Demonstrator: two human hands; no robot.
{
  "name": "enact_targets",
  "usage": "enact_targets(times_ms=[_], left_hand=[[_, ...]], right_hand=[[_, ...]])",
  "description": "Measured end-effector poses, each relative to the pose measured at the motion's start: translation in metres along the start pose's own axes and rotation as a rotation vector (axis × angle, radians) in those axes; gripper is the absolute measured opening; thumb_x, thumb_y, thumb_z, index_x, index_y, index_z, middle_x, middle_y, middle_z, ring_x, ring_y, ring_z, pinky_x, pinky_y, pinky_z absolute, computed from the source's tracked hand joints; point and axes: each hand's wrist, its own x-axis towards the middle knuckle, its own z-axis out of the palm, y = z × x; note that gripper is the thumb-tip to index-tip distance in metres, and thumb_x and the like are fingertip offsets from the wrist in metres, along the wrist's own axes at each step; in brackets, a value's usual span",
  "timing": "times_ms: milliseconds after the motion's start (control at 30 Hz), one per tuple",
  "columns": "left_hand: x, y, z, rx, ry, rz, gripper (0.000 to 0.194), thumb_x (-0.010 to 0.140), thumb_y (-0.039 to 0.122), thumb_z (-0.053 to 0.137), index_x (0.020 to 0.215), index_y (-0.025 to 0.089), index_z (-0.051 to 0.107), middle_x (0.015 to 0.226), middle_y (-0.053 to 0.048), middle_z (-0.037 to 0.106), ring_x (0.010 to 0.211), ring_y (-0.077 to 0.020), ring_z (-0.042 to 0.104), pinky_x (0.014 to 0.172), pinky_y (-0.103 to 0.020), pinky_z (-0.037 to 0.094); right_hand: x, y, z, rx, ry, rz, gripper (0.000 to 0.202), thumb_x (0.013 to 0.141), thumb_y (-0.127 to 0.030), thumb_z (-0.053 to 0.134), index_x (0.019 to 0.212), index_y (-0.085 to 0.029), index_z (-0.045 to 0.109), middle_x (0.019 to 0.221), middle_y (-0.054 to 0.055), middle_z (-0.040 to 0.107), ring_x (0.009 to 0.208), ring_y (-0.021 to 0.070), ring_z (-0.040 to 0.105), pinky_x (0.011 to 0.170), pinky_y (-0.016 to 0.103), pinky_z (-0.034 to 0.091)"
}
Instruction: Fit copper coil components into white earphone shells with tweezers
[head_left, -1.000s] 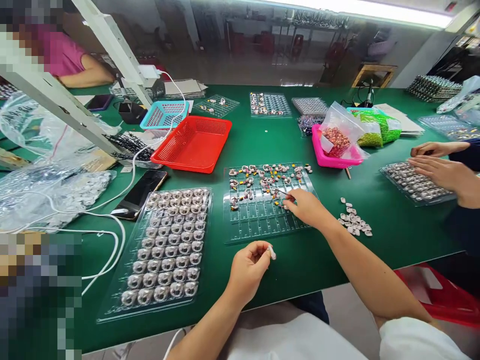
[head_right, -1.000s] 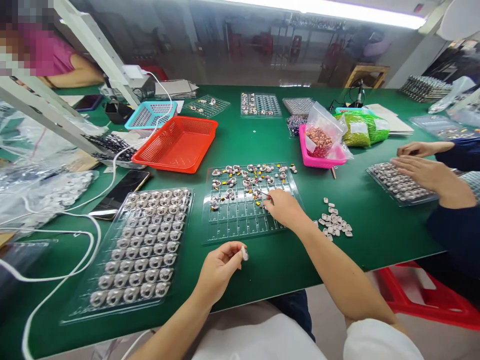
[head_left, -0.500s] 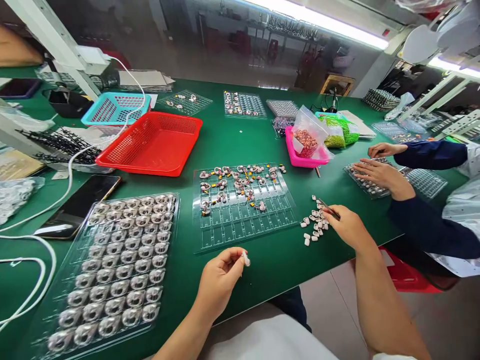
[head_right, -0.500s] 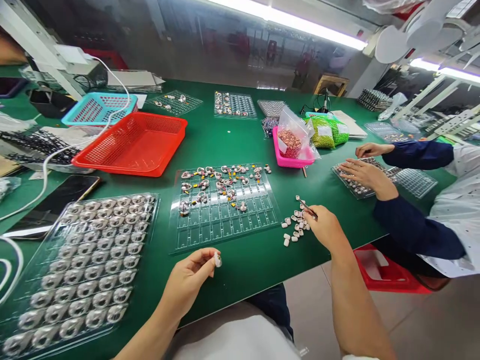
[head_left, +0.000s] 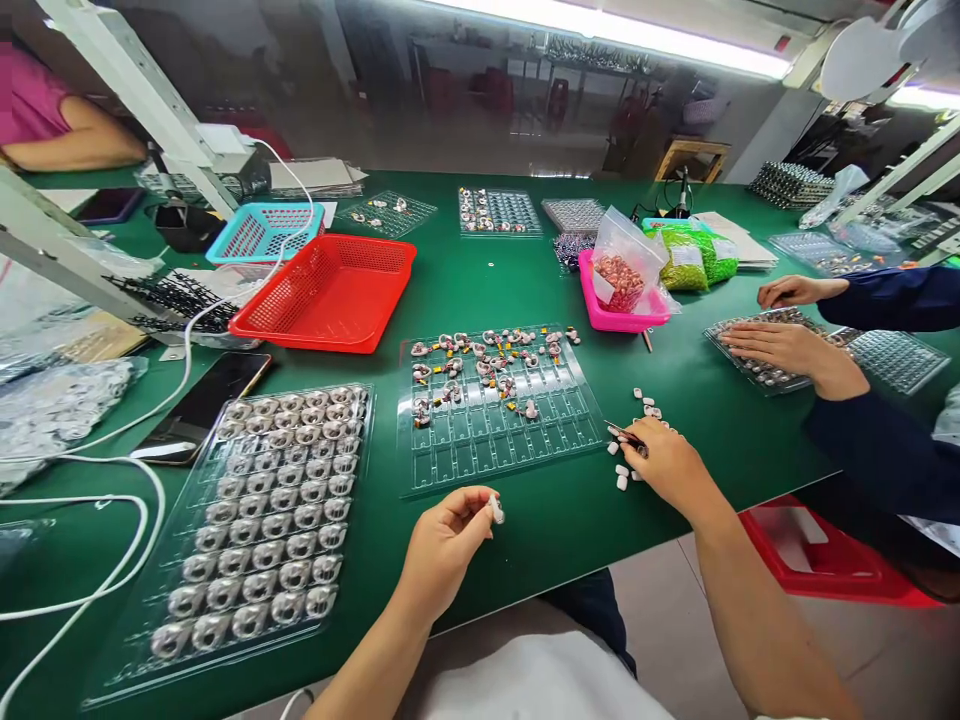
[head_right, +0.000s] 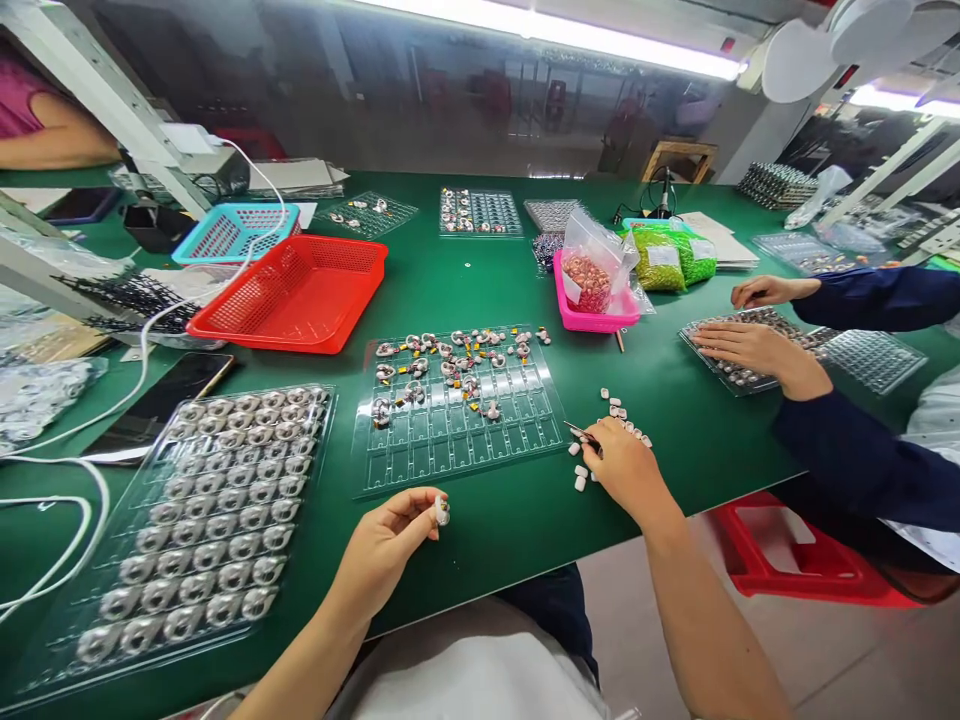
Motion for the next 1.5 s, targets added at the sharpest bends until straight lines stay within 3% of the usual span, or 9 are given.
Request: enact_targets(times_ms=[167, 300, 500, 633, 767, 933, 1167, 1300, 1500], left_hand=[[0.001, 0.0, -0.001, -0.015, -0.006, 0.002, 0.018, 0.081, 0.033, 0.072, 0.085, 0.016, 0.074, 0.075, -0.003, 0.069, 0.067, -0.0149, 0.059, 0.066, -0.026, 0.052], [-0.006, -0.001, 0.003, -0.068, -0.022, 0.053, 0.016, 0.084, 0.031, 0.069, 0.091, 0.017, 0.073, 0.079, -0.003, 0.07, 0.069, -0.015, 0.062, 0.068, -0.026, 0.053], [-0.031, -0.002, 0.005, -0.071, -0.128, 0.338, 0.012, 0.092, 0.021, 0.062, 0.101, 0.02, 0.071, 0.122, -0.012, 0.071, 0.114, -0.0252, 0.065, 0.095, -0.035, 0.051], [-0.044, 0.001, -0.006, 0.032, -0.157, 0.547, 0.023, 0.093, 0.011, 0.059, 0.11, 0.023, 0.069, 0.123, -0.01, 0.071, 0.116, -0.0238, 0.065, 0.101, -0.036, 0.048], [-0.05, 0.001, -0.017, 0.05, -0.107, 0.594, 0.028, 0.092, 0.008, 0.058, 0.113, 0.025, 0.067, 0.125, -0.009, 0.071, 0.118, -0.0232, 0.064, 0.103, -0.036, 0.048], [-0.053, -0.001, -0.019, -0.023, -0.078, 0.496, 0.023, 0.094, 0.012, 0.059, 0.111, 0.024, 0.068, 0.127, -0.01, 0.07, 0.118, -0.0245, 0.065, 0.102, -0.038, 0.048], [-0.047, 0.007, -0.017, -0.44, -0.019, 0.094, 0.012, 0.088, 0.025, 0.072, 0.098, 0.02, 0.075, 0.114, -0.01, 0.077, 0.107, -0.0242, 0.07, 0.093, -0.031, 0.053], [-0.04, 0.01, -0.02, -0.544, 0.018, -0.014, 0.014, 0.081, 0.027, 0.079, 0.094, 0.019, 0.077, 0.1, -0.007, 0.079, 0.093, -0.0193, 0.072, 0.087, -0.028, 0.054], [-0.036, 0.017, -0.019, -0.601, 0.058, -0.127, 0.02, 0.069, 0.027, 0.088, 0.083, 0.016, 0.079, 0.077, -0.002, 0.075, 0.072, -0.0124, 0.067, 0.073, -0.021, 0.052]], right_hand=[[-0.016, -0.008, -0.012, 0.042, 0.03, -0.019, 0.021, 0.095, -0.026, 0.049, 0.097, -0.02, 0.069, 0.103, 0.009, 0.069, 0.096, 0.0274, 0.063, 0.08, 0.038, 0.047], [-0.039, -0.04, -0.016, 0.4, -0.029, -0.12, 0.018, 0.098, -0.031, 0.054, 0.096, -0.023, 0.069, 0.094, 0.005, 0.068, 0.085, 0.0217, 0.065, 0.072, 0.031, 0.049], [-0.067, -0.112, 0.027, 0.866, -0.005, -0.39, 0.025, 0.093, -0.013, 0.062, 0.11, -0.03, 0.069, 0.1, 0.003, 0.065, 0.081, 0.0152, 0.064, 0.061, 0.023, 0.049], [-0.071, -0.143, 0.048, 0.95, 0.09, -0.468, 0.032, 0.089, -0.005, 0.063, 0.111, -0.028, 0.066, 0.1, 0.003, 0.065, 0.081, 0.0145, 0.064, 0.061, 0.022, 0.051], [-0.068, -0.16, 0.052, 0.899, 0.174, -0.53, 0.032, 0.087, -0.003, 0.061, 0.11, -0.025, 0.064, 0.097, 0.004, 0.066, 0.082, 0.0155, 0.065, 0.065, 0.023, 0.055], [-0.064, -0.173, 0.054, 0.766, 0.265, -0.542, 0.027, 0.088, -0.005, 0.062, 0.109, -0.022, 0.06, 0.095, 0.006, 0.066, 0.085, 0.0171, 0.066, 0.072, 0.027, 0.056], [-0.062, -0.18, 0.054, 0.807, 0.246, -0.47, 0.032, 0.089, -0.003, 0.062, 0.113, -0.024, 0.061, 0.097, 0.005, 0.065, 0.084, 0.0156, 0.065, 0.067, 0.025, 0.055], [-0.062, -0.179, 0.052, 0.927, 0.146, -0.42, 0.029, 0.09, -0.006, 0.063, 0.111, -0.025, 0.064, 0.096, 0.004, 0.066, 0.083, 0.0153, 0.066, 0.068, 0.024, 0.055], [-0.058, -0.173, 0.049, 1.231, -0.133, -0.201, 0.015, 0.092, -0.017, 0.066, 0.101, -0.027, 0.073, 0.086, 0.001, 0.067, 0.072, 0.0137, 0.061, 0.058, 0.022, 0.048]])
